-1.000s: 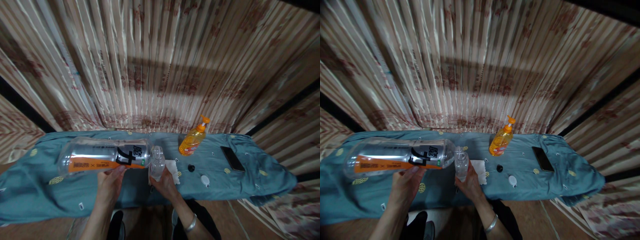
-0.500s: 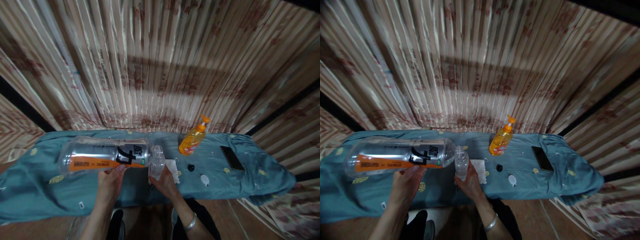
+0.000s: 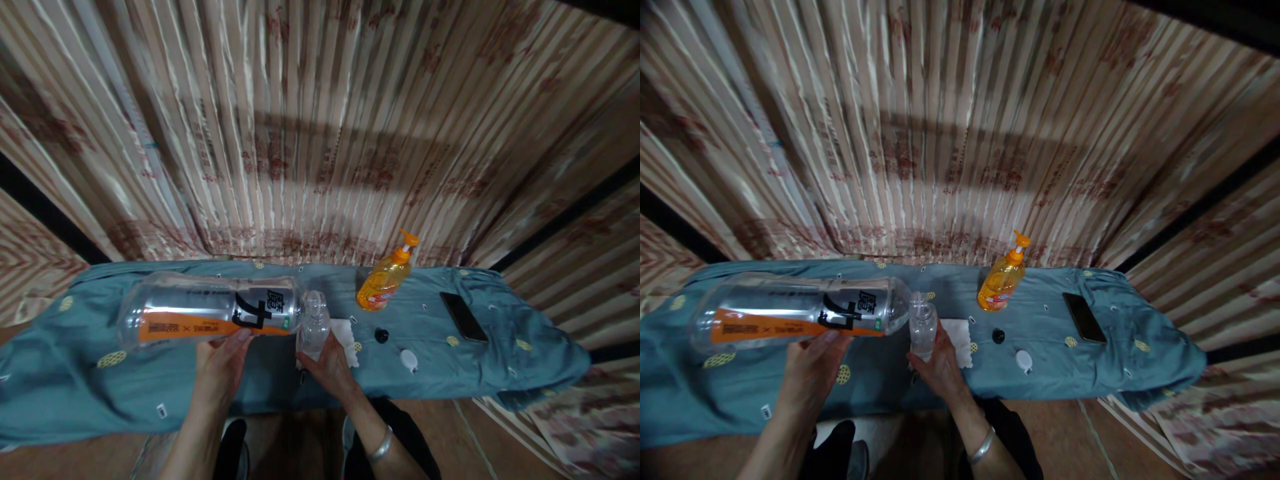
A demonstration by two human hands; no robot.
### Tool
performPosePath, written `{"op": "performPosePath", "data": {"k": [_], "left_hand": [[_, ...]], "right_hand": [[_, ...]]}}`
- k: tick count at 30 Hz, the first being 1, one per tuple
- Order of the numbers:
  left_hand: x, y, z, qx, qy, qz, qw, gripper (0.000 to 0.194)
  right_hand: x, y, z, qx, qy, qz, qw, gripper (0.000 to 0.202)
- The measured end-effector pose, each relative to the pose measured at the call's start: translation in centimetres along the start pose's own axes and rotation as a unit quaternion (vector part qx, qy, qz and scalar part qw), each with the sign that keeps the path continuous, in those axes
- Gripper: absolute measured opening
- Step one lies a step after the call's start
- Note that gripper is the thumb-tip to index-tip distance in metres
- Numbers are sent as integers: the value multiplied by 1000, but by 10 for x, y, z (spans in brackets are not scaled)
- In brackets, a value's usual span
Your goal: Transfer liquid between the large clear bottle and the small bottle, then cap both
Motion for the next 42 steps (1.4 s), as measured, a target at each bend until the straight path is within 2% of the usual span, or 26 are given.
{"op": "performPosePath", "data": {"k": [7, 17, 30, 35, 42], "left_hand": [[-1, 0, 1, 2, -9, -3, 1000, 54], [-2, 0, -1, 7, -7, 0, 1000, 55], [0, -4, -1, 11, -2, 3, 1000, 44], [0, 1, 1, 4, -10, -7, 1000, 47], [-2, -3, -1, 1, -8, -2, 1000, 50]], "right_hand": [[4, 1, 0, -5, 17, 0, 1000, 80], [0, -2, 0, -4, 2, -3, 1000, 81], [4, 0, 1, -2, 10, 7, 1000, 80], [4, 0, 1, 3, 3, 11, 1000, 76], [5, 0, 2, 0, 1, 8, 1000, 80]]}}
Point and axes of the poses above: each hand's wrist, its own z-axis towards the middle knuckle, its own y-axis out of the back of the hand, x = y × z, the point moved 10 cm from there along z, towards the middle knuckle, and after that the axes turned 1 degree about z, right-handed, at the moved point
